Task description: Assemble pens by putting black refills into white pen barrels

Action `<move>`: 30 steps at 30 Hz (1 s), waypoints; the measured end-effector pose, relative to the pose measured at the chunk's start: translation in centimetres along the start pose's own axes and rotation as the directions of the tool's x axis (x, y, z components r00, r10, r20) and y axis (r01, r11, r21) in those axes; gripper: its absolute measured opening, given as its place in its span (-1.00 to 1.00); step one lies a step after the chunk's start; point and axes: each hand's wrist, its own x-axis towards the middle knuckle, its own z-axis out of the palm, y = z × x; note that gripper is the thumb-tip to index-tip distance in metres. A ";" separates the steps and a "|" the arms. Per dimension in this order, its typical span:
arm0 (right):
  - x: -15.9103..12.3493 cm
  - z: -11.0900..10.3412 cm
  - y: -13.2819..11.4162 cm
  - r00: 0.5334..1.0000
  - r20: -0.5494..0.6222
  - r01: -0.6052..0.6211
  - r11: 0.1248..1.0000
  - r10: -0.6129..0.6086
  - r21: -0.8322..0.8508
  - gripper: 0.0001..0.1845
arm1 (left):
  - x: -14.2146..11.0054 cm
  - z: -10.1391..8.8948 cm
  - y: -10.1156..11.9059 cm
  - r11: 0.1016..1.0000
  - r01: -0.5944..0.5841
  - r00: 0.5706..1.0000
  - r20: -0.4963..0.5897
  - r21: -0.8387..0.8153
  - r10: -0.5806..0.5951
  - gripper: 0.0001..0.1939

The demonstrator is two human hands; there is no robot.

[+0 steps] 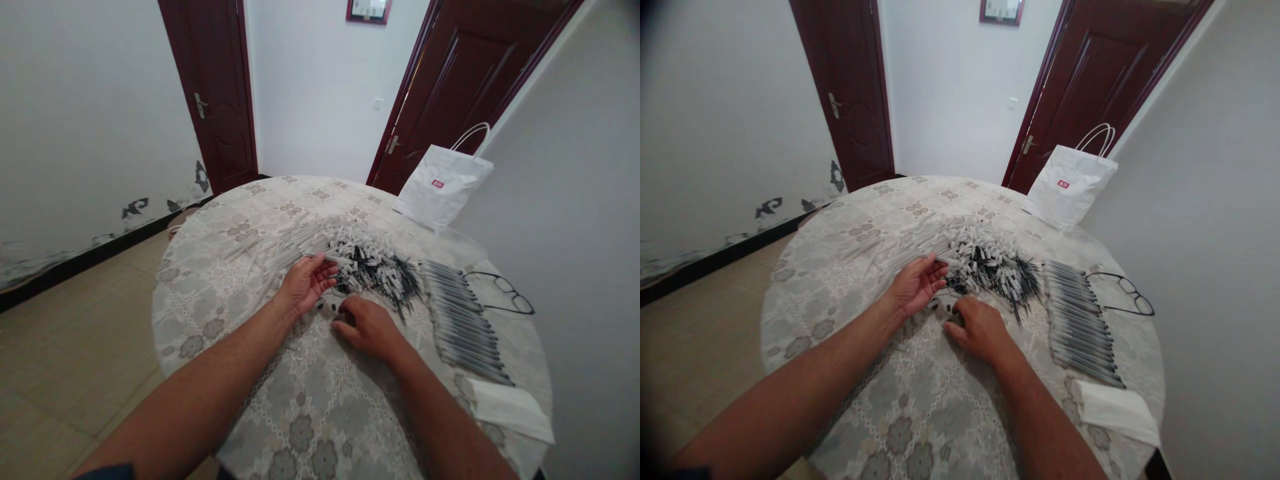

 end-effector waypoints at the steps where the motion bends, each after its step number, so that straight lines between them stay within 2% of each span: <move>1: 0.0 0.0 -0.3 1.000 0.019 -0.005 1.000 0.005 -0.019 -0.78 | 0.0 0.0 0.0 1.000 -0.006 1.000 0.001 0.013 0.006 -0.82; 6: 0.2 0.3 -1.0 0.998 0.065 0.013 1.000 -0.012 -0.013 -0.86 | -0.2 0.1 -0.1 0.997 -0.021 1.000 0.019 0.069 0.020 -0.81; 8: 0.3 0.3 -0.7 1.000 0.010 -0.001 0.998 0.001 0.069 -0.85 | -0.3 0.1 -0.2 0.995 -0.031 0.999 0.031 0.091 0.029 -0.80; 10: 0.6 0.2 0.0 0.993 -0.100 -0.035 0.967 0.062 0.253 -0.83 | -0.3 0.2 -0.3 0.993 -0.042 0.999 0.039 0.112 0.038 -0.77; 12: 0.9 0.2 0.6 0.958 -0.188 -0.084 0.840 0.216 0.536 -0.82 | -0.4 0.2 -0.4 0.990 -0.052 0.998 0.046 0.131 0.047 -0.75; 15: 1.5 0.2 1.3 0.884 -0.175 -0.055 0.468 0.434 0.882 -0.77 | -0.5 0.3 -0.5 0.984 -0.061 0.997 0.054 0.167 0.053 -0.73; 17: 1.8 0.2 1.5 0.856 -0.164 0.032 0.267 0.489 0.963 -0.72 | -0.6 0.4 -0.6 0.980 -0.065 0.997 0.056 0.191 0.055 -0.71; 20: 1.8 0.0 1.5 0.840 -0.165 0.115 0.126 0.517 0.985 -0.73 | -0.5 0.3 -0.6 0.975 -0.074 0.996 0.056 0.211 0.064 -0.72; 24: 1.7 -0.3 1.3 0.838 -0.178 0.157 0.084 0.515 0.984 -0.72 | -0.5 0.3 -0.6 0.970 -0.077 0.996 0.059 0.231 0.065 -0.70; 30: 1.8 0.1 1.4 0.848 -0.208 0.157 0.145 0.488 0.977 -0.72 | -0.6 0.4 -0.7 0.961 -0.085 0.995 0.069 0.261 0.069 -0.68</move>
